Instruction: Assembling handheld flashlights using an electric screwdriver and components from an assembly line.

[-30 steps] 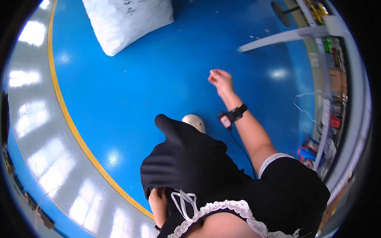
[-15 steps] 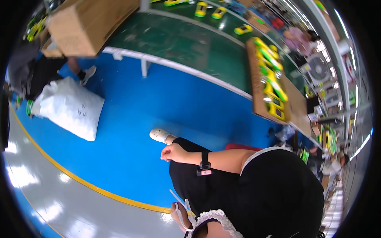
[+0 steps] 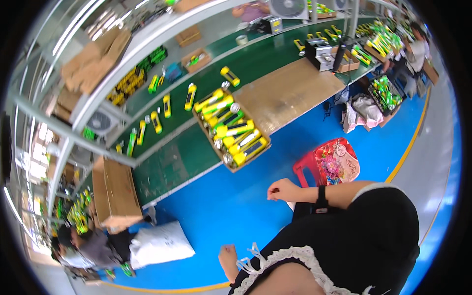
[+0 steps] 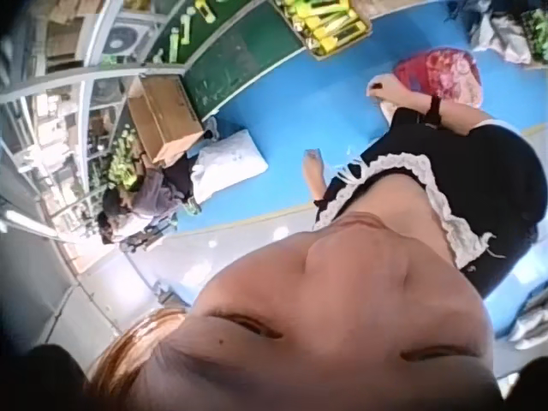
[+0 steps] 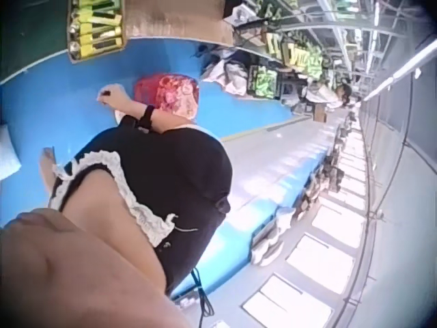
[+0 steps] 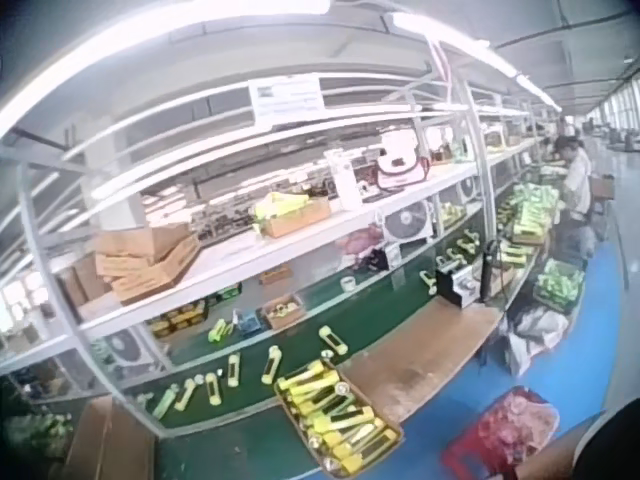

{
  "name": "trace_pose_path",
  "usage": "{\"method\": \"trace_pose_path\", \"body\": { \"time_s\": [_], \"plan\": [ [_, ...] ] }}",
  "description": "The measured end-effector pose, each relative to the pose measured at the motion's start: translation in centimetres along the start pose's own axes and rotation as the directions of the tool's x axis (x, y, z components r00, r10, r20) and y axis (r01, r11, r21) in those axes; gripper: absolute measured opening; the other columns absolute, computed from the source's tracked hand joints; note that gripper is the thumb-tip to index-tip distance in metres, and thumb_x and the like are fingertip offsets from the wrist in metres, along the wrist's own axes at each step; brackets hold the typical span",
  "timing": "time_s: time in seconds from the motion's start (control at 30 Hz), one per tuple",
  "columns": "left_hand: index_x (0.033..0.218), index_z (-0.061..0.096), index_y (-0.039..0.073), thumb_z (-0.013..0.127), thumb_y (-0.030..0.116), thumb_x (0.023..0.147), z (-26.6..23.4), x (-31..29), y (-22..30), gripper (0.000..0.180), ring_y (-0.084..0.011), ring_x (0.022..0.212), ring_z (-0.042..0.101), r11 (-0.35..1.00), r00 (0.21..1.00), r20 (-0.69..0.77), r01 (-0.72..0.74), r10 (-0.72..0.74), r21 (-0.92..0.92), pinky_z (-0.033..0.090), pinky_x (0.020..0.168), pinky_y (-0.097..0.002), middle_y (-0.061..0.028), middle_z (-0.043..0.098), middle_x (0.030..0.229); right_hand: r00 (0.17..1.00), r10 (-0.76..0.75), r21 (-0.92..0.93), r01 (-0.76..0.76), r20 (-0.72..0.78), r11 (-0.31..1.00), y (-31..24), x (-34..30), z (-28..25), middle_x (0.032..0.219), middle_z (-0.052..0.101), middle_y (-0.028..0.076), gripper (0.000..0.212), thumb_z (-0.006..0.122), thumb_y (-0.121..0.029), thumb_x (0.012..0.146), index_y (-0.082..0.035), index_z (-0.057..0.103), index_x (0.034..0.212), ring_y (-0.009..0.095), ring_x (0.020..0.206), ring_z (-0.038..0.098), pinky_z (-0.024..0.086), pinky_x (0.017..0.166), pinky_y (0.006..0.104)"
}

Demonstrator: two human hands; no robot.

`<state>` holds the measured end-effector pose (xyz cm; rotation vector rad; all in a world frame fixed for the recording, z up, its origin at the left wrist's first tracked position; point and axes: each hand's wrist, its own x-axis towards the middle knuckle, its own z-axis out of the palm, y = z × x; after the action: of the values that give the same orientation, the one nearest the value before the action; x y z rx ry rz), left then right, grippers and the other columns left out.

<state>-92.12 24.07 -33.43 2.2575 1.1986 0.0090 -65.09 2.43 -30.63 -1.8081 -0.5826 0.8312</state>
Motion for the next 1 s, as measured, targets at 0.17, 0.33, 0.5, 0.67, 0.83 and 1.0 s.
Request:
{"method": "trace_pose_path", "body": {
  "time_s": [0.17, 0.33, 0.5, 0.67, 0.83, 1.0],
  "plan": [
    [0.083, 0.060, 0.002, 0.064, 0.025, 0.079, 0.1, 6.6, 13.8, 0.023, -0.0329, 0.070, 0.059, 0.976, 0.976, -0.023, -0.218, 0.218, 0.018, 0.045, 0.060, -0.0416, -0.0146, 0.060, 0.074, 0.923, 0.155, 0.223, -0.078, -0.352, 0.972, 4.4, -2.9, -9.2, 0.069, 0.063, 0.005, 0.010, 0.068, -0.007, 0.077, 0.002, 0.065, 0.079, 0.010, 0.063, 0.059, 0.049, 0.059, 0.0247],
    [0.085, 0.062, 0.003, 0.065, 0.026, 0.080, 3.6, 5.7, 22.6, 0.024, -0.0301, 0.068, 0.060, 0.920, 0.914, 0.133, -0.362, 0.382, -0.152, 0.047, 0.062, -0.0379, -0.0142, 0.062, 0.074, 0.711, 0.247, 0.337, -0.014, -0.659, 0.941, 8.1, -3.8, -17.6, 0.070, 0.065, 0.006, 0.006, 0.067, -0.005, 0.077, 0.000, 0.064, 0.079, 0.011, 0.061, 0.061, 0.048, 0.057, 0.0241],
    [0.088, 0.063, 0.003, 0.065, 0.027, 0.080, 5.2, 9.3, 26.3, 0.026, -0.0290, 0.069, 0.062, 0.922, 0.842, 0.384, -0.377, 0.379, -0.085, 0.049, 0.063, -0.0366, -0.0162, 0.064, 0.075, 0.515, 0.248, 0.331, 0.075, -0.820, 0.941, 12.4, -2.8, -24.7, 0.070, 0.064, 0.006, 0.006, 0.066, -0.005, 0.077, 0.000, 0.064, 0.079, 0.010, 0.059, 0.059, 0.046, 0.053, 0.0235],
    [0.087, 0.062, 0.002, 0.063, 0.024, 0.081, 6.8, 14.8, 31.9, 0.022, -0.0302, 0.069, 0.062, 0.837, 0.760, 0.357, -0.524, 0.543, -0.157, 0.047, 0.062, -0.0387, -0.0162, 0.063, 0.077, 0.221, 0.212, 0.174, -0.180, -0.952, 0.968, 13.0, -3.4, -31.0, 0.068, 0.061, 0.003, 0.007, 0.065, -0.006, 0.079, 0.001, 0.064, 0.080, 0.009, 0.058, 0.055, 0.045, 0.053, 0.0234],
    [0.082, 0.060, 0.002, 0.062, 0.022, 0.082, 11.4, 19.7, 38.2, 0.020, -0.0310, 0.068, 0.061, 0.810, 0.639, 0.518, -0.545, 0.568, -0.217, 0.047, 0.061, -0.0386, -0.0150, 0.062, 0.072, 0.038, 0.224, 0.224, -0.005, -0.974, 0.974, 14.7, -5.9, -37.0, 0.069, 0.061, 0.003, 0.011, 0.066, -0.009, 0.080, 0.002, 0.064, 0.083, 0.009, 0.058, 0.055, 0.046, 0.054, 0.0227],
    [0.089, 0.063, 0.004, 0.063, 0.027, 0.082, 14.8, 20.5, 44.3, 0.024, -0.0301, 0.070, 0.063, 0.799, 0.581, 0.605, -0.579, 0.545, -0.163, 0.049, 0.065, -0.0366, -0.0151, 0.065, 0.076, -0.088, 0.118, 0.123, -0.051, -0.989, 0.991, 14.5, -8.3, -44.4, 0.073, 0.061, 0.002, 0.015, 0.066, -0.012, 0.083, 0.002, 0.064, 0.087, 0.008, 0.063, 0.056, 0.047, 0.058, 0.0222]
  ]
}}
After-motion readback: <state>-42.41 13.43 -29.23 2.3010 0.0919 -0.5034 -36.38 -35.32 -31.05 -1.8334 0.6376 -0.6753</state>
